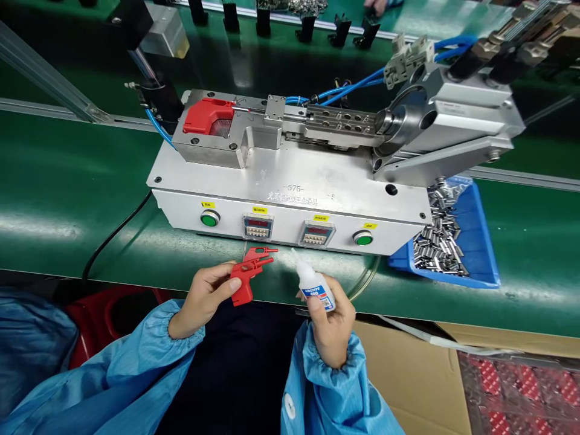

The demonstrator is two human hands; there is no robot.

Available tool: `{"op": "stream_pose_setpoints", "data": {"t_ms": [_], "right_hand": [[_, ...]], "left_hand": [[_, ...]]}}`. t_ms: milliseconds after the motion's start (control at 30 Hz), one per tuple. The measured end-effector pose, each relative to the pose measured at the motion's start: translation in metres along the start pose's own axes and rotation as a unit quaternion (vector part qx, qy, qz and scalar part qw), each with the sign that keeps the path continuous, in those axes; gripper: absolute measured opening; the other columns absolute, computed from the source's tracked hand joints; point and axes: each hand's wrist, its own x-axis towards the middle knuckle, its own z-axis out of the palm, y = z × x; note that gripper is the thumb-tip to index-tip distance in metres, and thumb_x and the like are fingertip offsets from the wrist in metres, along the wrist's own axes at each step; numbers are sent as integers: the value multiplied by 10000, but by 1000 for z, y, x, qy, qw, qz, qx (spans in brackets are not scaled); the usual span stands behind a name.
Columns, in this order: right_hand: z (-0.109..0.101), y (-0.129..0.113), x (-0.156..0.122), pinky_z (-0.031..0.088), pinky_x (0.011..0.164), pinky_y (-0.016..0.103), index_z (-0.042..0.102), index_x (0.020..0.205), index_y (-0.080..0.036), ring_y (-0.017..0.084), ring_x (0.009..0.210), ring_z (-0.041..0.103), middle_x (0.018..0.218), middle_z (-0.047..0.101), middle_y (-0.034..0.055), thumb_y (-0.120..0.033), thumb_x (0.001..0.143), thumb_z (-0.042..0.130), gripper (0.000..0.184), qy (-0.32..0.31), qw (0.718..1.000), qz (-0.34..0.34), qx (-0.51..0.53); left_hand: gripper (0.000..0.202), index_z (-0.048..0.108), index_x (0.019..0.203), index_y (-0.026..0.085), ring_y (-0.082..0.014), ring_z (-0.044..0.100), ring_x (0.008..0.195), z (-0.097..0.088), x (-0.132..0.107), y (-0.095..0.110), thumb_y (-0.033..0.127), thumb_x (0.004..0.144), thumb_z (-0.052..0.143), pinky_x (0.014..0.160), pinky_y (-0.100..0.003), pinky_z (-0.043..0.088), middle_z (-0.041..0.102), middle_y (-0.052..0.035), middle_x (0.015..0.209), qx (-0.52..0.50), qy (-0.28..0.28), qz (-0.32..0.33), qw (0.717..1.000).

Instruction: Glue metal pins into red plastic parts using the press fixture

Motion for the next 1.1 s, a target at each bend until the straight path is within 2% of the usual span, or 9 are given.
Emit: {"op": "stream_pose_setpoints", "data": {"t_ms": [133, 267, 367, 567, 967, 1100], "right_hand": [[1, -7, 2, 405, 501, 261, 758, 972, -194, 137, 547, 530, 709, 635, 4, -437, 927, 779, 248, 55, 995, -50, -60], [7, -19, 7, 338, 497, 256, 742, 942, -203, 117, 537, 428, 655, 549, -22, -340, 923, 768, 141, 22, 993, -94, -69], [10, -26, 9, 293, 487, 259, 706, 898, -195, 115, 533, 384, 644, 486, -29, -319, 937, 726, 131, 2, 994, -91, -65], [12, -32, 11, 297, 486, 262, 678, 858, -193, 112, 517, 383, 637, 482, -34, -281, 915, 722, 114, -11, 993, -75, -91], [12, -32, 11, 284, 489, 278, 661, 831, -200, 119, 512, 372, 613, 460, -32, -334, 916, 724, 171, -14, 993, -48, -106], [12, -33, 12, 287, 479, 272, 656, 822, -205, 111, 499, 375, 606, 460, -39, -304, 917, 722, 152, -23, 993, -56, -103]], "left_hand": [[381, 807, 882, 145, -120, 478, 605, 2, 0, 0, 512, 952, 730, 538, -232, 404, 591, -17, 713, 2, 10, 3, 1000], [337, 788, 840, 150, -115, 469, 609, 1, 0, -1, 457, 968, 727, 548, -228, 400, 569, -10, 713, 13, 9, 19, 1000], [283, 784, 863, 161, -114, 481, 625, 0, 0, -2, 407, 984, 714, 568, -226, 404, 580, -9, 731, 24, 2, 38, 999], [256, 766, 846, 162, -106, 437, 608, 0, 0, -3, 369, 986, 711, 543, -226, 354, 516, 11, 704, 46, 1, 58, 997], [235, 806, 953, 184, -123, 458, 623, -1, 0, -2, 394, 995, 707, 553, -241, 361, 527, 7, 703, 81, -4, 74, 994], [213, 806, 981, 195, -121, 451, 627, -3, -2, -3, 380, 1002, 701, 566, -242, 368, 543, 10, 716, 83, -9, 73, 994]]}}
